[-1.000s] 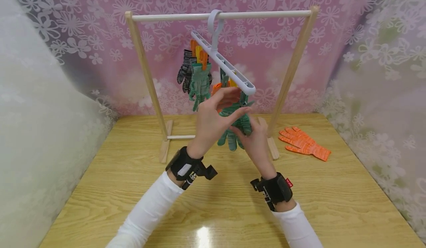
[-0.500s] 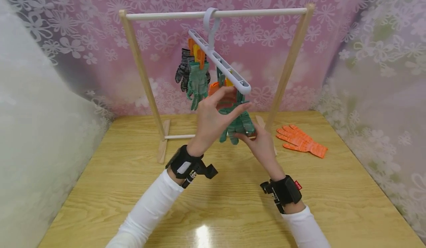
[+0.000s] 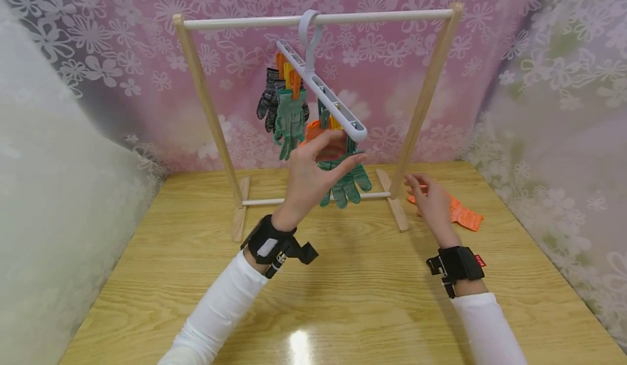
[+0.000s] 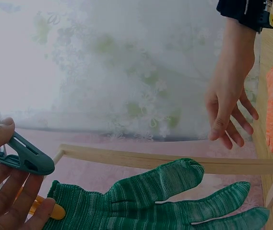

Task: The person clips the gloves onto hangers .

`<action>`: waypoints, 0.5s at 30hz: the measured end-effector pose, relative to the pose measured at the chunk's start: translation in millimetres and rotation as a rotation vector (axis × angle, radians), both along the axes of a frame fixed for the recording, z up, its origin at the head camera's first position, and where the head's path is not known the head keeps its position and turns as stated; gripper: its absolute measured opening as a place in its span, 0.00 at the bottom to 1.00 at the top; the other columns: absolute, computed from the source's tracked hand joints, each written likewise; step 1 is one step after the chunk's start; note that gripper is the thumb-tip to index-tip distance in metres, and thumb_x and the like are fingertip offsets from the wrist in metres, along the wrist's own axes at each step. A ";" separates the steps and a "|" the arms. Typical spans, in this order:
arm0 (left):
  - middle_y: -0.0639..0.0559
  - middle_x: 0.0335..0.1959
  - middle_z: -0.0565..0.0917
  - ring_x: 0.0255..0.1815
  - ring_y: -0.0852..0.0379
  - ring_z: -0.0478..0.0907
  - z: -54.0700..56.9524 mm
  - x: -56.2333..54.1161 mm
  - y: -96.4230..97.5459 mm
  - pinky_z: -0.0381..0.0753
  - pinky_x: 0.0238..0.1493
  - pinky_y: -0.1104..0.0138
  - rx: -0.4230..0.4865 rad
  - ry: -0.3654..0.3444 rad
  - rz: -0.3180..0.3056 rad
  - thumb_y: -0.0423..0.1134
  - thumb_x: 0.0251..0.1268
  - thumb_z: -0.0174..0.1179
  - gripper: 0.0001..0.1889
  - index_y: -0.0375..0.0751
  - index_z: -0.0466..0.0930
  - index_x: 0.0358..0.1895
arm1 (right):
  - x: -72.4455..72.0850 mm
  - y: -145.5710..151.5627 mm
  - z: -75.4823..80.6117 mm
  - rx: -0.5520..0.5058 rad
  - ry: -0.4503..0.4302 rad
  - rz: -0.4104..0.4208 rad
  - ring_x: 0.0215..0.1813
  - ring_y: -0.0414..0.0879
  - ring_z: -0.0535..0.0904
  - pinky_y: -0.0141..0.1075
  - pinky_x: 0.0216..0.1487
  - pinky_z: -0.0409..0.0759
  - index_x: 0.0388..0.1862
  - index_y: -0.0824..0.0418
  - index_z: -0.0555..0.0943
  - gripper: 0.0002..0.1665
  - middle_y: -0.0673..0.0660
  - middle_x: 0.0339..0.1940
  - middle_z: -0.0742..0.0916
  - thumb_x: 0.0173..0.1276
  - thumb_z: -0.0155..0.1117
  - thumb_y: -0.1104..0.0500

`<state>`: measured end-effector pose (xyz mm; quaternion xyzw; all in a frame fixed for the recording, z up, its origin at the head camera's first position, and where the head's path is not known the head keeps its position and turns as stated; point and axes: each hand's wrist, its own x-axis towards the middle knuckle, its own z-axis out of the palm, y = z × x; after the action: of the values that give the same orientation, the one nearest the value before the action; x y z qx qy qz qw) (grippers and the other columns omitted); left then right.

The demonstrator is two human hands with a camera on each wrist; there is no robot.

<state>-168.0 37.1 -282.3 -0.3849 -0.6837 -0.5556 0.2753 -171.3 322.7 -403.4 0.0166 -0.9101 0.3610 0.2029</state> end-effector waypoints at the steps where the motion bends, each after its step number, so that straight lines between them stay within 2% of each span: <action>1: 0.45 0.42 0.89 0.41 0.58 0.86 -0.1 -0.1 -0.5 0.83 0.47 0.75 -0.002 0.002 0.000 0.36 0.56 0.77 0.22 0.35 0.83 0.54 | -5.4 9.9 -8.4 -0.004 0.001 -0.013 0.39 0.31 0.79 0.33 0.26 0.75 0.67 0.60 0.79 0.26 0.65 0.51 0.87 0.83 0.50 0.45; 3: 0.44 0.42 0.89 0.41 0.58 0.86 -0.3 -0.3 -1.6 0.84 0.47 0.74 -0.008 0.005 0.001 0.37 0.57 0.76 0.22 0.35 0.83 0.54 | -10.1 23.0 -17.5 0.018 0.000 -0.022 0.43 0.45 0.82 0.42 0.29 0.77 0.66 0.60 0.79 0.28 0.66 0.51 0.87 0.82 0.50 0.43; 5: 0.44 0.42 0.89 0.41 0.57 0.86 -0.7 -0.4 -2.4 0.84 0.47 0.73 -0.010 0.009 0.002 0.37 0.57 0.76 0.22 0.35 0.83 0.54 | -15.9 35.6 -27.7 0.039 -0.012 -0.037 0.47 0.59 0.80 0.51 0.32 0.76 0.65 0.58 0.80 0.29 0.66 0.51 0.85 0.80 0.52 0.40; 7: 0.44 0.42 0.89 0.41 0.57 0.86 -1.1 -0.7 -2.7 0.85 0.47 0.71 -0.005 0.010 -0.005 0.37 0.56 0.76 0.22 0.35 0.83 0.54 | -21.3 46.4 -35.6 0.058 -0.036 -0.052 0.47 0.60 0.79 0.54 0.34 0.76 0.63 0.57 0.81 0.30 0.66 0.51 0.84 0.79 0.52 0.37; 8: 0.44 0.42 0.89 0.40 0.57 0.87 -1.4 -0.8 -2.8 0.85 0.47 0.71 -0.004 0.010 -0.008 0.36 0.56 0.76 0.22 0.35 0.83 0.54 | -19.5 47.4 -32.6 0.092 -0.060 -0.048 0.47 0.64 0.78 0.55 0.35 0.76 0.63 0.60 0.80 0.33 0.69 0.52 0.83 0.79 0.51 0.36; 11: 0.44 0.42 0.89 0.40 0.57 0.87 -2.4 -1.6 -3.3 0.85 0.47 0.71 0.003 0.010 -0.024 0.35 0.57 0.76 0.21 0.35 0.84 0.53 | -22.1 56.8 -33.6 0.165 -0.125 -0.060 0.42 0.62 0.80 0.50 0.26 0.75 0.59 0.63 0.81 0.31 0.69 0.46 0.85 0.79 0.53 0.39; 13: 0.44 0.42 0.89 0.40 0.56 0.87 -3.2 -2.1 -3.9 0.85 0.47 0.71 0.010 0.006 -0.037 0.35 0.57 0.76 0.21 0.34 0.84 0.53 | -22.6 61.6 -30.0 0.221 -0.193 -0.030 0.32 0.64 0.79 0.43 0.22 0.71 0.59 0.70 0.80 0.31 0.72 0.35 0.85 0.81 0.53 0.43; 15: 0.44 0.42 0.89 0.41 0.57 0.87 -4.0 -2.7 -5.0 0.85 0.48 0.70 0.014 -0.002 -0.044 0.35 0.57 0.76 0.21 0.34 0.83 0.54 | -25.5 66.2 -29.1 0.265 -0.255 -0.024 0.24 0.60 0.75 0.39 0.19 0.67 0.61 0.72 0.79 0.28 0.69 0.25 0.84 0.81 0.54 0.48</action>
<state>-170.7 32.2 -286.3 -0.3973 -0.6715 -0.5666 0.2650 -196.9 388.9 -432.5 -0.0134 -0.9682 0.2345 0.0860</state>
